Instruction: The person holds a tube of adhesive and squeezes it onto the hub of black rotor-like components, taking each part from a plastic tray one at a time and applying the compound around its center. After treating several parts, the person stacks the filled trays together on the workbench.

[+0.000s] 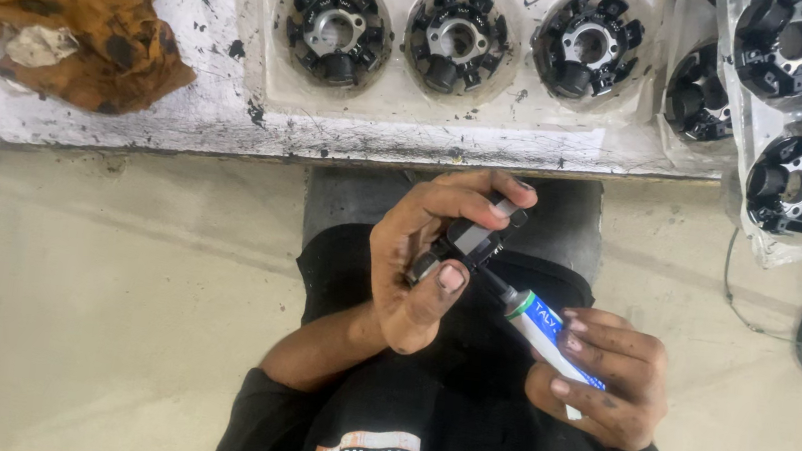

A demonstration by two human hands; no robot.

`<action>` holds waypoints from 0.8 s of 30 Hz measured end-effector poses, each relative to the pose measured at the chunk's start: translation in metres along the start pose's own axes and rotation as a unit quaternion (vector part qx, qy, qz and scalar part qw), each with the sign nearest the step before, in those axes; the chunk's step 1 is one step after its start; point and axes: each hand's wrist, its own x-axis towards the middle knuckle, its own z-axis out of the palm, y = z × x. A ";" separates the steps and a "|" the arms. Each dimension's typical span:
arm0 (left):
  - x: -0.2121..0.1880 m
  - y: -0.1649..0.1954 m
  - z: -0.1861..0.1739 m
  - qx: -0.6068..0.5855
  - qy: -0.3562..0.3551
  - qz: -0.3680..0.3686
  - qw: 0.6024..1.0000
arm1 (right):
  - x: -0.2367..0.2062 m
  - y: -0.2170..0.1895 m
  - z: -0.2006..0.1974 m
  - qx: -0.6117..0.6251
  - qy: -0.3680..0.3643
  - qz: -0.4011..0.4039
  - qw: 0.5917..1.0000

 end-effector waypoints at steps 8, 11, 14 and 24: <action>-0.003 -0.002 -0.002 -0.032 0.011 -0.018 0.999 | -0.005 0.003 0.002 -0.004 0.017 -0.001 1.000; -0.002 -0.008 -0.001 -0.073 0.028 -0.016 0.997 | -0.008 0.006 0.001 -0.001 0.019 -0.006 1.000; -0.003 -0.011 0.001 -0.157 0.059 -0.029 0.985 | -0.008 0.007 -0.006 0.004 -0.002 0.006 1.000; -0.012 -0.020 0.016 -0.439 0.192 -0.124 0.869 | 0.016 0.020 0.045 0.017 0.267 -0.055 0.962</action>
